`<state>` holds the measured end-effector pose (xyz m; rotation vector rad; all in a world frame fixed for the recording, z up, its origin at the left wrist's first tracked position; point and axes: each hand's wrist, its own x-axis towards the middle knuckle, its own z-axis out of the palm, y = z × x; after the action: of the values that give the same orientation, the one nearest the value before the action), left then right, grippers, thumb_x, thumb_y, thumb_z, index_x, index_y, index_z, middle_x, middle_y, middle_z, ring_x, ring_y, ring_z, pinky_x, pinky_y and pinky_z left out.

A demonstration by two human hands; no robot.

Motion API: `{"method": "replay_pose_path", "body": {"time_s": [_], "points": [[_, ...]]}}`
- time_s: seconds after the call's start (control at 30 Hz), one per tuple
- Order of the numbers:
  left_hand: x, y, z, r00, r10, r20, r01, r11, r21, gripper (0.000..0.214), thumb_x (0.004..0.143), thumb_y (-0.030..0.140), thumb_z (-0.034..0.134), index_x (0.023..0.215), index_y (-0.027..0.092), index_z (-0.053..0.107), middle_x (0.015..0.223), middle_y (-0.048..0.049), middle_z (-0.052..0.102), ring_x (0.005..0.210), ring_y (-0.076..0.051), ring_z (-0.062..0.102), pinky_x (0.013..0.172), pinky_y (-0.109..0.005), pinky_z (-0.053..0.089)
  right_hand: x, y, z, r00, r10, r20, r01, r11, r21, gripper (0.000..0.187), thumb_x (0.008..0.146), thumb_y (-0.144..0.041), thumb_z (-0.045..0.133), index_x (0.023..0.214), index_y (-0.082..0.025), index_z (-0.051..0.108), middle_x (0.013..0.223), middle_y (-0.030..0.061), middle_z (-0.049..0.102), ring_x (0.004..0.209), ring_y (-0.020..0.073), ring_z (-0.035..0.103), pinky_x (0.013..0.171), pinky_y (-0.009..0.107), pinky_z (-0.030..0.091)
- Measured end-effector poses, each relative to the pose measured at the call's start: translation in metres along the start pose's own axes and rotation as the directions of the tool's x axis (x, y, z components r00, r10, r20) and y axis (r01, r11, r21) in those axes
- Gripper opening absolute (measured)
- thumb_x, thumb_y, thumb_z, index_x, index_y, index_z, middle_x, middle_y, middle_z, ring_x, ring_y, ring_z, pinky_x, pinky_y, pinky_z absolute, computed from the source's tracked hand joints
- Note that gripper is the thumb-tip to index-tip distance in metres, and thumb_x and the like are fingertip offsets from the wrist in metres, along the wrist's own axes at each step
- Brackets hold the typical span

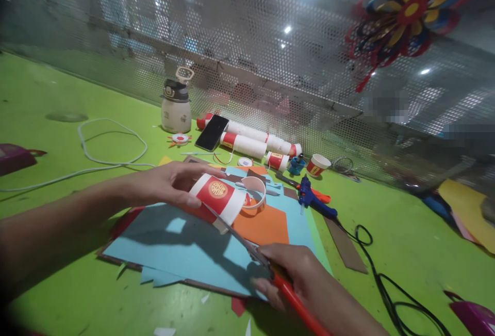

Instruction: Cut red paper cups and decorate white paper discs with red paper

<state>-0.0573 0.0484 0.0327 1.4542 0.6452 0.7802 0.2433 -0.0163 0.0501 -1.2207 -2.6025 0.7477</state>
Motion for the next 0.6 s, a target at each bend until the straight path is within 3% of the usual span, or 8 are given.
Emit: {"method": "replay_pose_path", "body": {"time_s": [0.1,0.2,0.37,0.47,0.6], "points": [[0.001,0.001,-0.004,1.0,0.015,-0.028,-0.015,1.0,0.02,0.056,0.07,0.023,0.081,0.123,0.023,0.061,0.122,-0.0114,0.068,0.107,-0.027,0.065,0.09,-0.042,0.051,0.001,0.005,-0.007,0.999,0.044,0.01,-0.044,0.999,-0.005,0.017,0.091,-0.029,0.053,0.091,-0.024,0.069,0.091,0.0016,0.074,0.08,0.0194,0.068,0.072,0.026,0.055],[0.003,0.0,-0.008,0.988,0.061,-0.14,-0.056,0.998,0.035,0.054,0.07,0.024,0.081,0.12,0.021,0.06,0.111,-0.0099,0.071,0.101,-0.025,0.067,0.089,-0.04,0.051,-0.001,0.015,-0.013,0.997,0.064,-0.046,-0.065,0.997,-0.031,0.02,0.089,-0.024,0.053,0.101,-0.027,0.069,0.099,0.0019,0.074,0.087,0.0224,0.07,0.078,0.03,0.056],[0.009,0.0,-0.007,0.9,0.152,-0.408,-0.116,0.987,0.111,0.055,0.068,0.028,0.082,0.116,0.017,0.057,0.101,-0.01,0.07,0.087,-0.024,0.068,0.083,-0.042,0.053,-0.006,0.036,-0.005,0.961,0.117,-0.251,-0.138,0.988,-0.065,0.029,0.09,-0.034,0.052,0.113,-0.03,0.069,0.117,0.0055,0.072,0.104,0.0307,0.068,0.087,0.039,0.055],[0.011,-0.002,0.0,0.837,0.205,-0.507,-0.136,0.976,0.169,0.055,0.068,0.029,0.081,0.115,0.016,0.055,0.107,-0.0116,0.067,0.091,-0.023,0.066,0.084,-0.041,0.053,-0.006,0.039,0.006,0.948,0.116,-0.297,-0.122,0.993,-0.002,0.03,0.087,-0.037,0.053,0.111,-0.03,0.071,0.113,0.0062,0.074,0.1,0.0317,0.069,0.082,0.038,0.057],[0.012,-0.008,0.014,0.825,0.228,-0.517,-0.128,0.966,0.223,0.051,0.071,0.03,0.077,0.114,0.016,0.054,0.102,-0.0091,0.067,0.091,-0.022,0.065,0.085,-0.041,0.053,-0.001,0.027,0.017,0.96,0.1,-0.26,-0.075,0.992,0.103,0.029,0.084,-0.036,0.054,0.105,-0.026,0.072,0.096,0.0055,0.076,0.081,0.0265,0.071,0.071,0.031,0.056]]}}
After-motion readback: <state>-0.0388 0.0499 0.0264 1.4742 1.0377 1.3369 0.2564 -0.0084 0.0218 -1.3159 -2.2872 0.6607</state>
